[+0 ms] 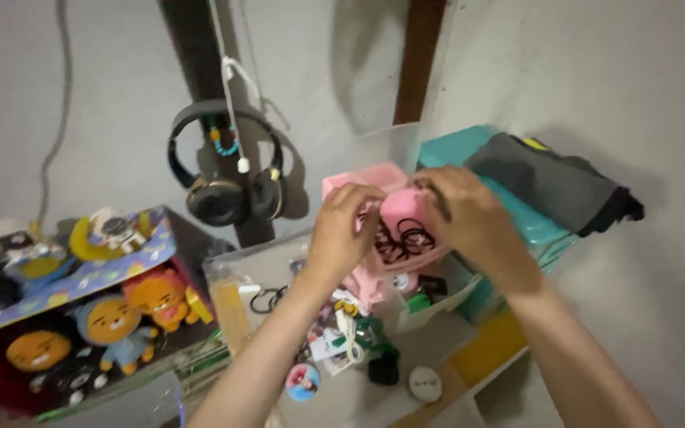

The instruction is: The person repeatedly picks up small hair accessories from a pink organizer, places them into a gray pouch, and returns them to the organizer. The person also briefly handles a teal storage box. The activity occurs on a cluttered desk with figurines and headphones visible.

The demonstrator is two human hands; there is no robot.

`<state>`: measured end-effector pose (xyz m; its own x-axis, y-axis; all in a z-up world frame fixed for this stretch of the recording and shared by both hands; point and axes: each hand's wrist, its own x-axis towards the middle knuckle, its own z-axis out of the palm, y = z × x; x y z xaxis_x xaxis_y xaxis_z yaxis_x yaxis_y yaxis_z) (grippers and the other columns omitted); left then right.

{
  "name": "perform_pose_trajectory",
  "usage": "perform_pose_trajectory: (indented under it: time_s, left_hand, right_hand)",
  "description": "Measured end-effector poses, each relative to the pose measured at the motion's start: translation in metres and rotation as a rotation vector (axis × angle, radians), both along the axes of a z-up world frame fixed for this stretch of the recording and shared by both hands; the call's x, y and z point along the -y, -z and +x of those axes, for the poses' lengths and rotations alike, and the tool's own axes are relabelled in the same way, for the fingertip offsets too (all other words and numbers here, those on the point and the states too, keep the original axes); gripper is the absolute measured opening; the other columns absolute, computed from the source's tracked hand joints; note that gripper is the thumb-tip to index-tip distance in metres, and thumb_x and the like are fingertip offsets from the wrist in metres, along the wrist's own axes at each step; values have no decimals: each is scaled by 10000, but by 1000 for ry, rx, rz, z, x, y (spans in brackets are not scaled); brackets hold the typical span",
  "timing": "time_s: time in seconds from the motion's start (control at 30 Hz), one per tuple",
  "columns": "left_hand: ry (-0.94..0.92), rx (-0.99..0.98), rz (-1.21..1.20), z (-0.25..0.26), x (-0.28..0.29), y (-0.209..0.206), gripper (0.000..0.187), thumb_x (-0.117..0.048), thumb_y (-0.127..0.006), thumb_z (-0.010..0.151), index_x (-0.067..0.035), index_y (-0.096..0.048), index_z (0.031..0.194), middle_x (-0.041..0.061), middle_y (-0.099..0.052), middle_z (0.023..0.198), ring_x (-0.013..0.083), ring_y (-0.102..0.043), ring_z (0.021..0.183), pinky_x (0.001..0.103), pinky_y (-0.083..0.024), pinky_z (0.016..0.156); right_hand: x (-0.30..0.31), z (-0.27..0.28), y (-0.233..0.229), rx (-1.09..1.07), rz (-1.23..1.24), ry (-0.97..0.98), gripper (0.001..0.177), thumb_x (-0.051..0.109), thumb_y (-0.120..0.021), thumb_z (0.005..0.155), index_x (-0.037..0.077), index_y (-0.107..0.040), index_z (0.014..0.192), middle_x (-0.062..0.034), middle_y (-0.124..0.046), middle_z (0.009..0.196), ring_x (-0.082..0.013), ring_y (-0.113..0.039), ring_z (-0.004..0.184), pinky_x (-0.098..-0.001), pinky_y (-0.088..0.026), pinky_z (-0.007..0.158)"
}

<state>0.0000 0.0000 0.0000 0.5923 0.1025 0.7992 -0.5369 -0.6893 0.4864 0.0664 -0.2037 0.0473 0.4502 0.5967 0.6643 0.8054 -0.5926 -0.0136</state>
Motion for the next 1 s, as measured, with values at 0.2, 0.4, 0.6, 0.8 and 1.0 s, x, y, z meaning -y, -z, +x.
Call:
perform_pose_trajectory:
  time_s: [0.2,0.4,0.6,0.8,1.0]
  left_hand:
    - [-125,36,-10,-62,-40,-9,219,-73,-665,889,-148,-712,1089,82,-715,1028,339,-655,888,457,-525,844]
    - [-248,-18,-61,-100,-71,10,188,-62,-691,889,-163,-735,1040,54,-716,1016,306,-670,890,437,-531,855]
    - [-392,-191,-16,-125,-96,33,121,-178,-716,888,-185,-752,1004,82,-728,961,388,-699,886,494,-553,821]
    - [-538,-552,-37,-129,-115,82,223,-275,-664,897,-144,-728,1066,193,-740,899,469,-710,876,587,-552,792]
    - [-506,-617,-124,-132,-120,115,152,-251,-654,861,-199,-745,971,106,-759,947,418,-719,962,529,-566,852]
  right_hand:
    - [-18,-36,-13,2,239,-265,201,151,-629,1019,147,-700,1208,-9,-681,1004,-265,-668,1007,-372,-537,887]
    - [-59,-81,-3,-177,227,-357,250,131,-628,943,143,-709,1179,-54,-688,977,-305,-671,952,-416,-533,857]
    - [-104,-84,36,-264,182,-504,287,77,-624,883,120,-706,1155,-124,-665,880,-373,-674,841,-486,-536,806]
    - [-144,-81,86,-295,117,-439,220,203,-659,904,179,-712,1116,-70,-648,820,-304,-685,824,-434,-539,791]
    - [-179,-60,155,-389,148,-431,184,190,-697,875,186,-732,1055,-60,-712,882,-287,-717,878,-398,-551,839]
